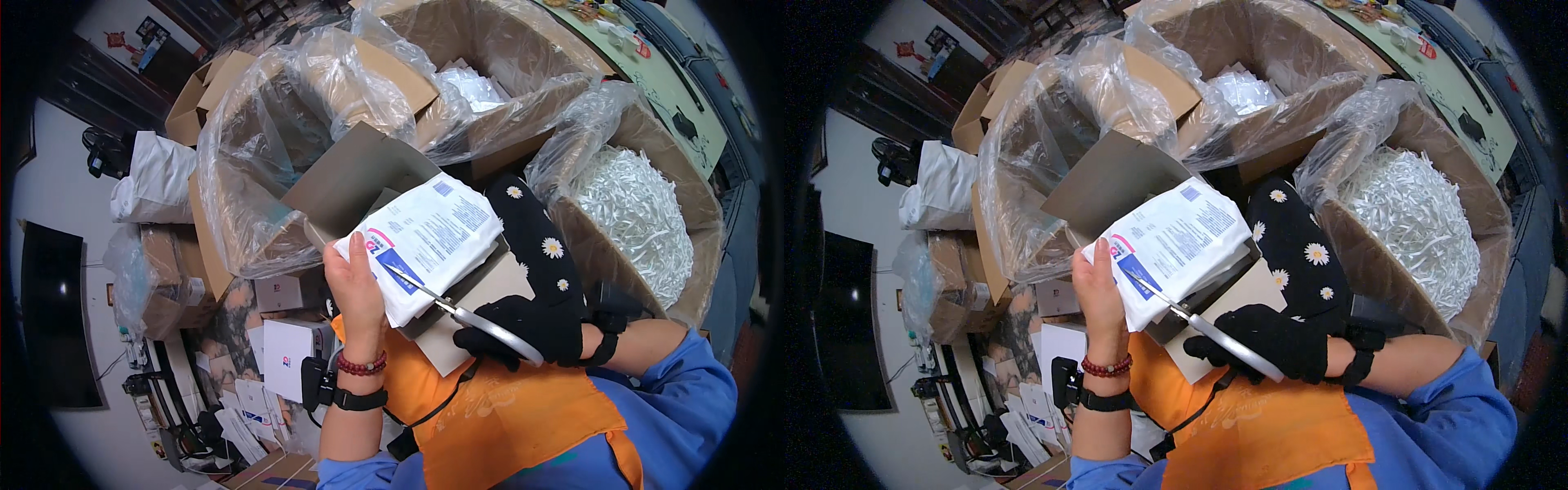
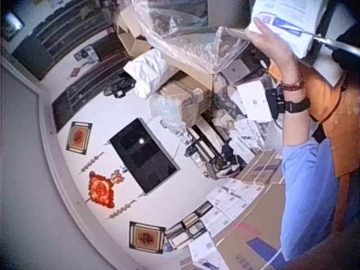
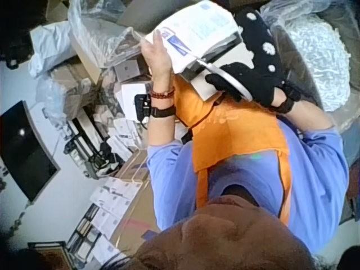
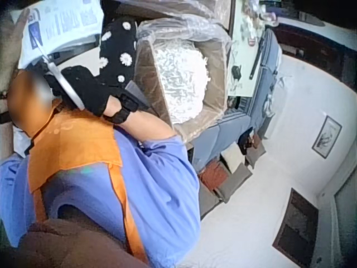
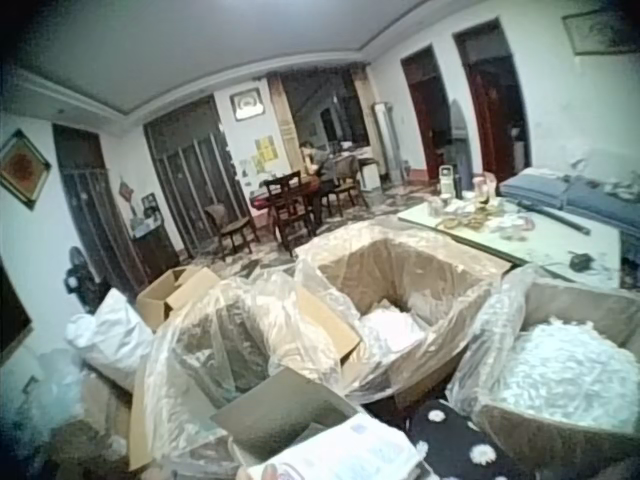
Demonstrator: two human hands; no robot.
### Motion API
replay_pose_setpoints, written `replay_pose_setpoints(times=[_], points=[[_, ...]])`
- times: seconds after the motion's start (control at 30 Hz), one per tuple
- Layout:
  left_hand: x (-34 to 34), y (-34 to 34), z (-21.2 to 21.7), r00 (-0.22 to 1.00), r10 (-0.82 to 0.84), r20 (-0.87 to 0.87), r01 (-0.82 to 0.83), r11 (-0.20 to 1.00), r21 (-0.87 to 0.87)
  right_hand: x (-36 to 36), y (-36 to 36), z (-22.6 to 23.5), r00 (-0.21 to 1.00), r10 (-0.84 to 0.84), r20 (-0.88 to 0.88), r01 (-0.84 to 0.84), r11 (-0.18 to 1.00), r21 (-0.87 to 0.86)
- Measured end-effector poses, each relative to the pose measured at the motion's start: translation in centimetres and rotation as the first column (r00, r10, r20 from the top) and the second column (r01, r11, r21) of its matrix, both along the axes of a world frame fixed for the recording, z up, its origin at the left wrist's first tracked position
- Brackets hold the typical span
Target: Packing face masks and instruction leaflets into small cardboard boxes.
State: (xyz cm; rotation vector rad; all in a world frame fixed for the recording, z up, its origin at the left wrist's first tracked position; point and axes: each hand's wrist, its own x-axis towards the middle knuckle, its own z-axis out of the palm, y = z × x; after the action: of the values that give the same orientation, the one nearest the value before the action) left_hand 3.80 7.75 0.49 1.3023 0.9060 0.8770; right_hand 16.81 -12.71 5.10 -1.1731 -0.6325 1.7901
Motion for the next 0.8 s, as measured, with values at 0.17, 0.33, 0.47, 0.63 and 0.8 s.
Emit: replay_pose_setpoints(times=[0.17,0.33,0.47,0.63,0.8], points=[[0.1,0.2,-0.5,0.998,-0.032,-0.055,0.042,0.979,0.197,0.9,-1.1,-0.3,0.968,0.086,0.236,-0.098,0.994,0.04],[-0.2,2.3,0.3,0.997,0.052,0.066,-0.059,0.992,0.108,3.7,-6.1,-2.6,0.981,-0.019,0.192,-0.025,0.974,0.227],[-0.8,3.5,0.7,0.987,0.011,0.163,-0.01,1.0,-0.005,3.8,-8.7,-0.9,0.241,0.344,0.908,-0.449,0.868,-0.21],[0.1,2.5,0.3,0.978,-0.054,0.201,0.084,0.986,-0.145,2.0,-9.3,-2.3,0.248,0.181,0.952,-0.284,0.953,-0.107],[-0.4,2.1,-0.3,0.966,-0.071,0.248,0.164,0.913,-0.374,5.1,-7.9,0.1,0.105,-0.113,0.988,-0.409,0.901,0.146]])
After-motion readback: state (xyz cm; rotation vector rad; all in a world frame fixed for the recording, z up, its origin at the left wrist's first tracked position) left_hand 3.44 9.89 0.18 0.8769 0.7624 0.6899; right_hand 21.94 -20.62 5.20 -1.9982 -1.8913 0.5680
